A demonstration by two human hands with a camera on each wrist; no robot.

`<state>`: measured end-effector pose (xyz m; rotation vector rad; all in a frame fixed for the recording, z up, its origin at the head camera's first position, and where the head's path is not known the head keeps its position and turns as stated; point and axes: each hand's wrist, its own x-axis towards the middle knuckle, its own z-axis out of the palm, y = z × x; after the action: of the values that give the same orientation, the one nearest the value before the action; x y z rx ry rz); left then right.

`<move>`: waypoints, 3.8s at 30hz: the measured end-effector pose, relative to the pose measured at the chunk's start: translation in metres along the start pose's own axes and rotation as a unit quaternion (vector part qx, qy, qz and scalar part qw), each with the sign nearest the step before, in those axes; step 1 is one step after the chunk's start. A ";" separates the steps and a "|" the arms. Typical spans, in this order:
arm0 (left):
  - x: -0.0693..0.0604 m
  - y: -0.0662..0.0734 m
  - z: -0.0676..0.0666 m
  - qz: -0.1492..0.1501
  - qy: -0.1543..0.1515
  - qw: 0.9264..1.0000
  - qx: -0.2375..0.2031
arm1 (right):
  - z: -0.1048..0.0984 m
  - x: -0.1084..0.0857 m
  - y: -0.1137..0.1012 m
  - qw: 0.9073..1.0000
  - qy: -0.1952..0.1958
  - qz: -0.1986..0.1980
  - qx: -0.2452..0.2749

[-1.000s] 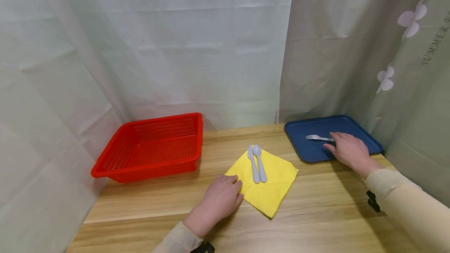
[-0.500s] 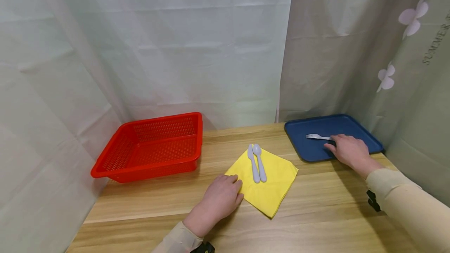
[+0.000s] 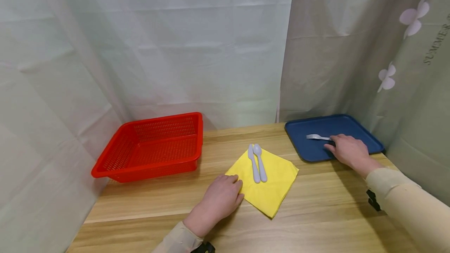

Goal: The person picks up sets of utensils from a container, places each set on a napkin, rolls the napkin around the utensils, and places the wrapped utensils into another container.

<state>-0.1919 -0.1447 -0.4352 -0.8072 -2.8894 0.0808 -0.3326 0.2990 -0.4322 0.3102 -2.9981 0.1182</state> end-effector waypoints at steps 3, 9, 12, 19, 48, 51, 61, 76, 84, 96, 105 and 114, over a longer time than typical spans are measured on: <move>0.000 0.000 0.001 0.001 0.001 1.000 0.000 | 0.001 0.001 0.000 1.000 0.000 -0.004 -0.001; 0.000 0.000 0.001 -0.001 -0.005 1.000 -0.002 | 0.001 0.000 -0.001 1.000 -0.005 -0.002 -0.002; 0.001 0.000 0.001 0.000 -0.005 1.000 -0.002 | -0.001 -0.001 -0.003 1.000 -0.002 -0.004 -0.004; 0.002 -0.002 0.002 0.002 -0.002 1.000 0.002 | -0.004 -0.004 -0.007 1.000 0.015 -0.011 -0.005; 0.001 0.000 0.001 0.000 0.002 1.000 0.005 | 0.001 0.002 -0.007 0.999 0.019 -0.029 0.018; 0.001 0.000 0.001 0.000 0.000 1.000 0.004 | 0.001 0.002 -0.007 0.999 0.022 -0.032 0.016; 0.000 0.000 0.002 -0.001 0.001 1.000 0.005 | 0.002 0.003 -0.007 0.998 0.041 -0.045 0.003; 0.000 0.000 0.003 -0.001 -0.001 1.000 0.003 | 0.001 0.005 -0.011 0.999 0.031 -0.041 -0.004; -0.001 0.000 0.002 0.003 0.014 1.000 0.009 | 0.000 0.003 -0.011 0.999 0.036 -0.041 0.002; -0.001 0.000 0.002 0.002 0.012 1.000 0.009 | -0.005 0.004 -0.025 0.998 0.058 -0.033 0.020; -0.001 -0.001 0.003 0.004 0.015 1.000 0.008 | -0.009 0.005 -0.035 0.995 0.082 -0.043 0.038; -0.001 -0.001 0.002 0.003 0.009 1.000 0.008 | -0.017 0.004 -0.054 0.994 0.087 -0.046 0.041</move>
<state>-0.1919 -0.1455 -0.4373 -0.8107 -2.8653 0.0980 -0.3228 0.2469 -0.4115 0.4227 -2.8067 0.2462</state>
